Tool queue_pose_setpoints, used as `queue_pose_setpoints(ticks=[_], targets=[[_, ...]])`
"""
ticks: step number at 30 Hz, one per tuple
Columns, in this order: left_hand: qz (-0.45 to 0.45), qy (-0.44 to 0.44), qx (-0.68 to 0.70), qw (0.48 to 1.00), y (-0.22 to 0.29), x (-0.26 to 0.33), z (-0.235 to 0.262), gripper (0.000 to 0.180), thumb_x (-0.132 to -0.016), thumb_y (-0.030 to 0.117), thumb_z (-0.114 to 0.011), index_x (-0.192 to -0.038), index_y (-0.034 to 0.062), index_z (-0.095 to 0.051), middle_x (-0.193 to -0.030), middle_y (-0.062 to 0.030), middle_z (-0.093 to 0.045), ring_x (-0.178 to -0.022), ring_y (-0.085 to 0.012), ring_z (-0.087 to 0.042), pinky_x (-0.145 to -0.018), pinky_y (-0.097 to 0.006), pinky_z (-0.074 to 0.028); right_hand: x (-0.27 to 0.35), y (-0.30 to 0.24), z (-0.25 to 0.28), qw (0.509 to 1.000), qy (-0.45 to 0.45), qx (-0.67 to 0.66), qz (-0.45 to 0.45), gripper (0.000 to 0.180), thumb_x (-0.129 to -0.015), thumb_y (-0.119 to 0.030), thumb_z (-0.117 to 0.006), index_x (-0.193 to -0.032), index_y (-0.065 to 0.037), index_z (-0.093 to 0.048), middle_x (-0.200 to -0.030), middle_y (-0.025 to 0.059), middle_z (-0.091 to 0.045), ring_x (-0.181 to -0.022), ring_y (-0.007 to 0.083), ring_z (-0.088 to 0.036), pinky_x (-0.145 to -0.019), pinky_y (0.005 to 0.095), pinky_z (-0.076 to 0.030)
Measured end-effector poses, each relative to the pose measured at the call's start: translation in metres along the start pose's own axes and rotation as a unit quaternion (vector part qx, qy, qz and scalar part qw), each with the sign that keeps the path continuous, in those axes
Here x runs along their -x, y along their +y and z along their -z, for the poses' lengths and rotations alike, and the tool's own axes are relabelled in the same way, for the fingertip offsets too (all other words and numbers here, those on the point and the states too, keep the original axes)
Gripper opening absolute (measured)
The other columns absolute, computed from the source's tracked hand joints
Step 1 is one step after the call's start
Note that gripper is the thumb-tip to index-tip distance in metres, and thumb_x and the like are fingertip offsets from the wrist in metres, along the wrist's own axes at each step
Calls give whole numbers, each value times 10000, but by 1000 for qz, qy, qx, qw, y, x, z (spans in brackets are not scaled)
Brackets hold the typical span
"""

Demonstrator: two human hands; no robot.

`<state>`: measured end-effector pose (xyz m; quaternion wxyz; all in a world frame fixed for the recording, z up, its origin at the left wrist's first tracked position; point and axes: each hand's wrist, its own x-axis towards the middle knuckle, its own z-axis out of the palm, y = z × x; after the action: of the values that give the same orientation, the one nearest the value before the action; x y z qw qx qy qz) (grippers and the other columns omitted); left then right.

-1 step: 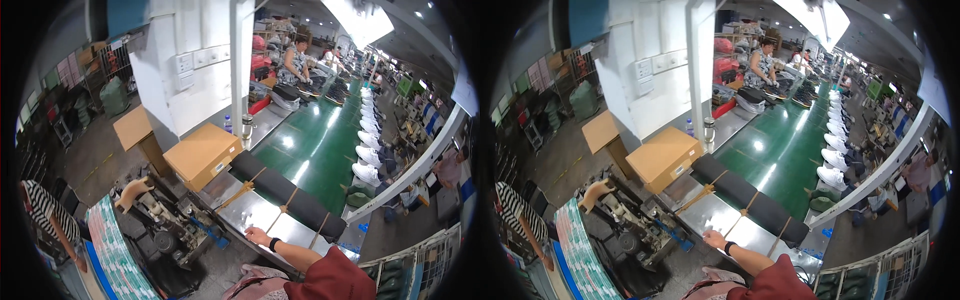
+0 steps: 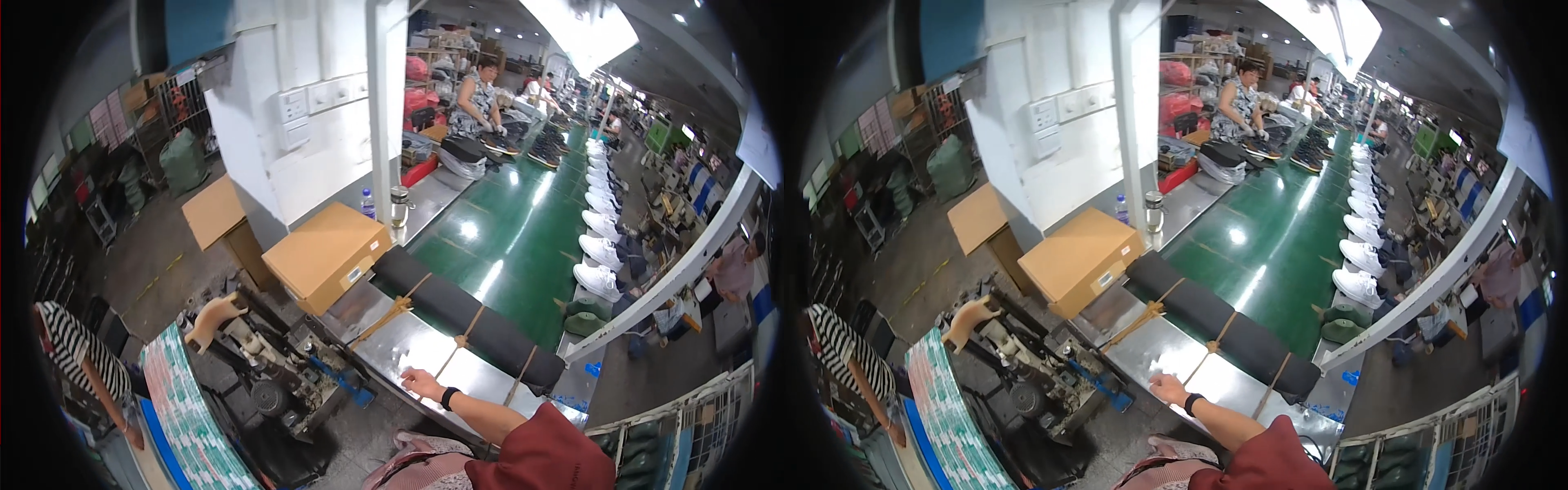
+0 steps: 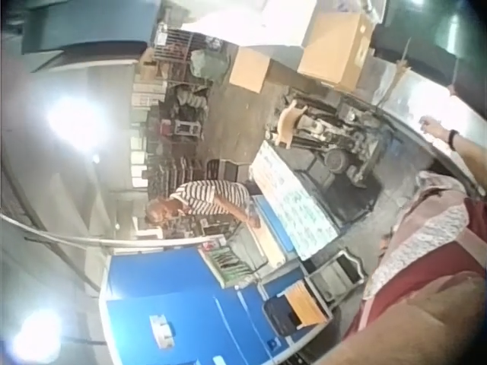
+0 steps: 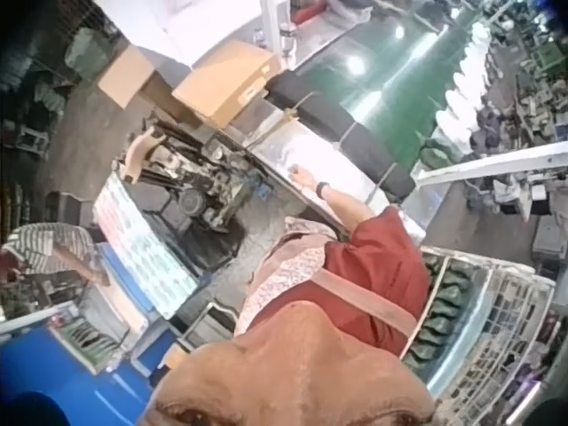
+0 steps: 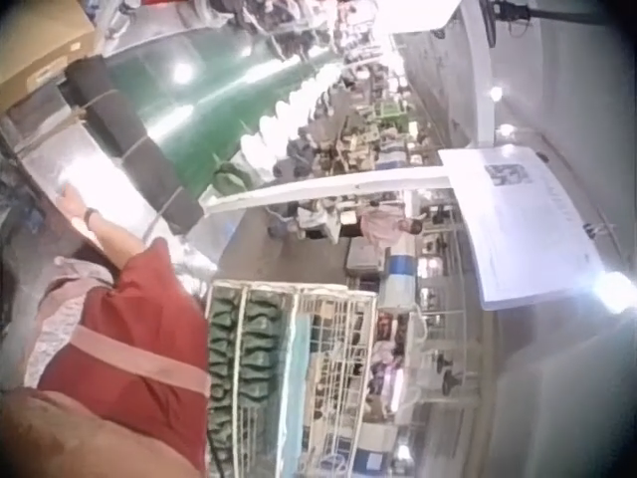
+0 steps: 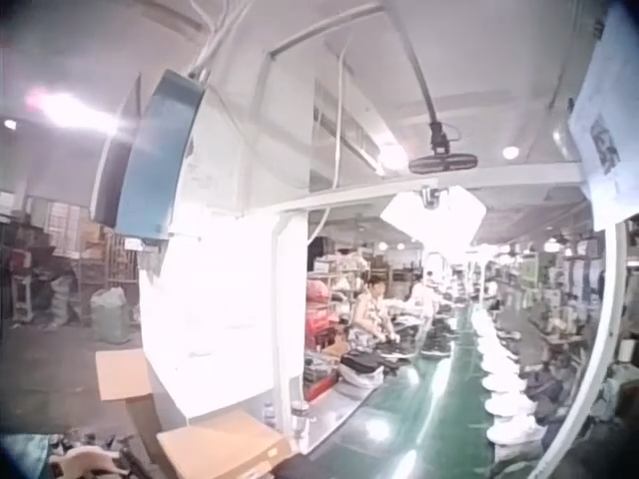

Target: Organizing finished shoes and green shoe lasts from an assembly line onto a storage rack.

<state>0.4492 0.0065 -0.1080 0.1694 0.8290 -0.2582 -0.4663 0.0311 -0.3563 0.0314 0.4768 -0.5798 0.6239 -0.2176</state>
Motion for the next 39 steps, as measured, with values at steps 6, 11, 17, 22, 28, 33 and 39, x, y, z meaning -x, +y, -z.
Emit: queue_pose_setpoints(ticks=[6, 11, 17, 22, 28, 33, 39], targets=[[-51, -10, -83, 995, 20, -10, -11, 342, -923, 320, -628, -1080, 29, -716, -938, -220, -719, -814, -356, -668, -697, -456, -521, 17, 66, 36, 992, 87, -70, -51, 320, -851, -245, -632, -1086, -45, -717, -956, 142, -745, -924, 290, -710, -850, 378, -548], [-93, -12, -122, 988, 49, -27, -38, 359, -924, 337, -630, -1092, 31, -712, -947, -233, -715, -850, -377, -675, -708, -465, -522, 32, 87, 31, 988, 105, -103, -49, 290, -844, -197, -677, -1083, -33, -692, -930, 81, -738, -825, 210, -701, -787, 332, -556], [-134, -19, -166, 977, 40, -42, -69, 380, -925, 358, -632, -1107, 33, -707, -957, -248, -710, -894, -403, -684, -722, -476, -523, 34, 61, 41, 994, 94, 11, -58, 268, -836, -276, -661, -1028, -91, -689, -944, 110, -734, -899, 296, -705, -810, 386, -544], [-142, 3, -174, 975, 22, -30, -105, 394, -926, 372, -634, -1117, 35, -704, -964, -258, -707, -923, -419, -690, -731, -483, -523, 38, 58, 38, 998, 59, 23, -30, 268, -846, -292, -660, -1020, -90, -680, -895, 97, -737, -871, 288, -710, -784, 407, -546], [-132, -13, -331, 934, 57, -5, -109, 505, -911, 451, -628, -1245, 73, -640, -1065, -243, -695, -961, -423, -670, -794, -516, -523, 39, 59, 58, 996, 89, 7, -24, 235, -830, -265, -662, -991, -95, -672, -885, 85, -740, -854, 285, -716, -771, 410, -547], [-112, -41, -448, 886, 69, -21, -108, 557, -903, 528, -602, -1264, 106, -630, -1134, -234, -683, -1016, -428, -653, -850, -542, -515, 39, 61, 51, 996, 83, -4, -16, 212, -830, -237, -646, -992, -102, -672, -882, 82, -741, -853, 295, -714, -761, 415, -548], [-38, -75, -311, 947, 79, 46, -113, 432, -879, 467, -584, -1082, 126, -753, -998, -201, -729, -993, -402, -690, -827, -494, -546, 20, 99, 16, 981, 136, 41, 131, 126, -813, -169, -645, -873, -66, -685, -823, 167, -694, -782, 356, -672, -728, 451, -528]])
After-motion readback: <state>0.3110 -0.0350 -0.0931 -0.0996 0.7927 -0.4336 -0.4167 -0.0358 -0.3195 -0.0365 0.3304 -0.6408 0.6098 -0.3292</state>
